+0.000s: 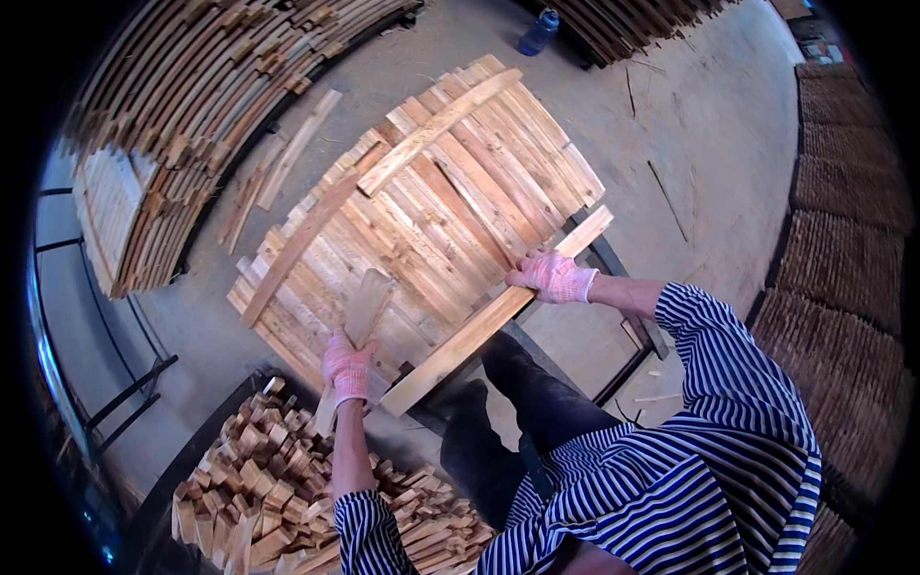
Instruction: The person repeatedly picks up bundles of thin wooden planks from a pile on the floor and stacks them onto a metal rack. They wear pink gloves and handle the wood by hand, aligning the planks as they place them on the rack.
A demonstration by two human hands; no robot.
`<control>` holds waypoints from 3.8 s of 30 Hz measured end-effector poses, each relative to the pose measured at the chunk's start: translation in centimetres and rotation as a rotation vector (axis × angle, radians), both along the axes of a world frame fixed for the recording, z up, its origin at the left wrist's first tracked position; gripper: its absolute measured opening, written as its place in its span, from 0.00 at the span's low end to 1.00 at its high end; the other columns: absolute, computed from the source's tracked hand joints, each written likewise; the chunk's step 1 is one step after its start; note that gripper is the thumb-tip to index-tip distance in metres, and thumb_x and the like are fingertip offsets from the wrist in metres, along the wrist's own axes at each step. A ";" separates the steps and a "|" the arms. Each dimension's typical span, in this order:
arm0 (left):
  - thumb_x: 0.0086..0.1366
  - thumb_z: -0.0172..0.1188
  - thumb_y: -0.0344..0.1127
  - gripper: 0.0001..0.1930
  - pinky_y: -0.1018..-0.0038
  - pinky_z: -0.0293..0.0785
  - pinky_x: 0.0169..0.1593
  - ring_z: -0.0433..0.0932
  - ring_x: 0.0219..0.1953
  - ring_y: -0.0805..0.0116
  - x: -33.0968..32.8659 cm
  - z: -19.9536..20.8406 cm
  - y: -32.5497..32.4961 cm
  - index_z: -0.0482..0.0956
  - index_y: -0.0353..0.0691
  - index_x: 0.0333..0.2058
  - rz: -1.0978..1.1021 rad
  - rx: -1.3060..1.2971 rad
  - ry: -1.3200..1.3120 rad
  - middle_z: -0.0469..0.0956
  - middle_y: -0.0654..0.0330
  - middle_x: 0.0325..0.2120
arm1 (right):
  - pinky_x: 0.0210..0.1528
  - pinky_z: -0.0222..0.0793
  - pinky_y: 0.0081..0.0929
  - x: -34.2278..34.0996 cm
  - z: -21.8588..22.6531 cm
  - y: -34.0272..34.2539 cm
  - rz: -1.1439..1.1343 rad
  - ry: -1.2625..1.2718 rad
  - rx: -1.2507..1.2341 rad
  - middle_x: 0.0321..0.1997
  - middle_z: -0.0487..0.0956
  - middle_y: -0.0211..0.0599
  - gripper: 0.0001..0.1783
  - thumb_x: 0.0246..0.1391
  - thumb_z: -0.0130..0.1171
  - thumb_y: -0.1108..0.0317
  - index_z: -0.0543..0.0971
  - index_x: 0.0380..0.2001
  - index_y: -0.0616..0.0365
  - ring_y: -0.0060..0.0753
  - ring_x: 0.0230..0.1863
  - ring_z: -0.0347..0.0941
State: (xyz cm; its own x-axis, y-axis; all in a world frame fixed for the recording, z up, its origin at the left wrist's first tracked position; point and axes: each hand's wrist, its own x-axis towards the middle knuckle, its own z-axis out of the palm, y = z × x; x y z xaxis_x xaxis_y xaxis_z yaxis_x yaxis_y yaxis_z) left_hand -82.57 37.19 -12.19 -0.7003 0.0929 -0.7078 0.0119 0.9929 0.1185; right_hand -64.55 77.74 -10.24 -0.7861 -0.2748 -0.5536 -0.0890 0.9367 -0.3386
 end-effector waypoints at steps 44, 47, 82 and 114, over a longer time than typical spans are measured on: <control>0.55 0.71 0.35 0.37 0.54 0.68 0.66 0.70 0.63 0.44 6.1 -8.7 -4.3 0.68 0.50 0.64 -0.117 0.193 0.132 0.72 0.48 0.59 | 0.57 0.71 0.50 -4.9 -6.4 3.5 0.120 0.157 0.329 0.48 0.79 0.39 0.21 0.57 0.57 0.68 0.78 0.54 0.39 0.49 0.51 0.77; 0.57 0.69 0.32 0.33 0.55 0.73 0.61 0.74 0.58 0.45 7.2 -8.0 -5.5 0.71 0.52 0.62 -0.191 0.262 0.110 0.74 0.50 0.54 | 0.56 0.71 0.48 -3.8 -5.9 3.4 0.114 0.273 0.152 0.44 0.78 0.37 0.19 0.58 0.56 0.66 0.78 0.54 0.41 0.47 0.48 0.77; 0.57 0.67 0.58 0.48 0.42 0.46 0.73 0.55 0.74 0.45 11.1 -3.6 -2.1 0.58 0.54 0.74 0.156 0.182 0.068 0.60 0.50 0.71 | 0.72 0.59 0.48 -3.1 -7.3 -3.5 0.033 -0.055 0.409 0.77 0.59 0.48 0.63 0.43 0.78 0.57 0.51 0.78 0.38 0.51 0.75 0.59; 0.58 0.71 0.58 0.46 0.67 0.64 0.68 0.70 0.65 0.59 46.0 8.4 -49.9 0.68 0.29 0.66 2.293 0.834 1.100 0.73 0.47 0.62 | 0.60 0.72 0.48 12.8 10.4 -73.0 0.527 -0.159 -0.156 0.63 0.75 0.54 0.44 0.49 0.67 0.60 0.63 0.69 0.51 0.58 0.62 0.74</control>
